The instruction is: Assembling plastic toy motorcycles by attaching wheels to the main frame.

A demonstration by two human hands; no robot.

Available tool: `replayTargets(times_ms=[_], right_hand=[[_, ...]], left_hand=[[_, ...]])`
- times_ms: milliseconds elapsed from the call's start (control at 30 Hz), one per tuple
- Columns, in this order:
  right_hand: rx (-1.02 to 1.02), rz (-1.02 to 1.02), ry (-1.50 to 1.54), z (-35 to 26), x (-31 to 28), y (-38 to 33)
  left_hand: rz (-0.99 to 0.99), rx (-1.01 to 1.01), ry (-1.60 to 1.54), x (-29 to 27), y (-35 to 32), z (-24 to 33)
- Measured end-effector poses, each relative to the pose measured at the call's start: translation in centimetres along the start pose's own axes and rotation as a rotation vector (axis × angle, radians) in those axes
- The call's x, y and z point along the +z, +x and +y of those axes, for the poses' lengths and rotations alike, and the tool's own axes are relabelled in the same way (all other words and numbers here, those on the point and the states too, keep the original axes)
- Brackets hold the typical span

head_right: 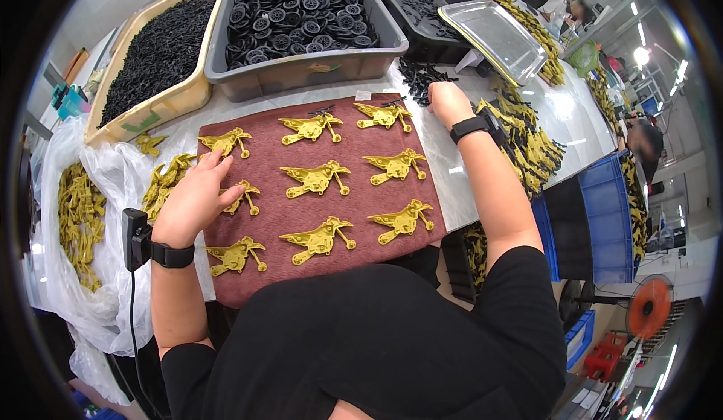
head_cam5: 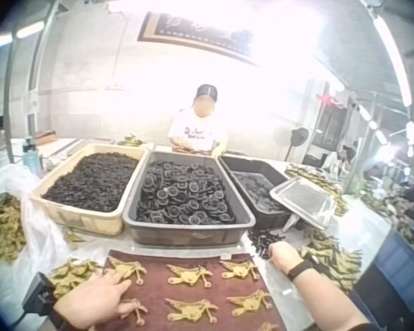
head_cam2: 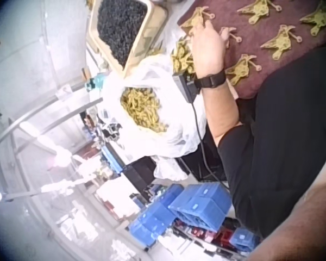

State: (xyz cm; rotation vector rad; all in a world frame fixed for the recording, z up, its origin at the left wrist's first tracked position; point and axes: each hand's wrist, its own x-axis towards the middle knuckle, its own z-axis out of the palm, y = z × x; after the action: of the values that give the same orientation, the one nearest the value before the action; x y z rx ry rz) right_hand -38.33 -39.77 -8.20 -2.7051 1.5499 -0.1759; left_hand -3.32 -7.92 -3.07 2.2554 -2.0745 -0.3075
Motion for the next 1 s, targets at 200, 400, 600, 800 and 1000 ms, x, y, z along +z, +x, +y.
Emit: replayTargets(times_ms=[200,400,600,800,1000], right_hand=[[-0.146,0.033,0.002,-0.2,-0.1,-0.6],[-0.113,0.087,0.091,-2.0,-2.0,-0.7],[-0.212,0.108,0.676,-9.4,-4.2,-1.1],[-0.294,-0.273,0.747,-19.7,-4.6,-0.6],[-0.495,-0.45,0.538,-25.3,-2.1,-1.4]], left_hand=[[0.057,-0.005,-0.006,0.1,-0.2,-1.4],[0.042,-0.003,-0.045,1.3,0.5,-1.9],[0.086,0.043,0.009,2.1,2.0,-1.9],[-0.027,0.004,-0.009,2.2,2.3,-2.0],[0.08,0.077,-0.023,3.4,2.4,-2.7]])
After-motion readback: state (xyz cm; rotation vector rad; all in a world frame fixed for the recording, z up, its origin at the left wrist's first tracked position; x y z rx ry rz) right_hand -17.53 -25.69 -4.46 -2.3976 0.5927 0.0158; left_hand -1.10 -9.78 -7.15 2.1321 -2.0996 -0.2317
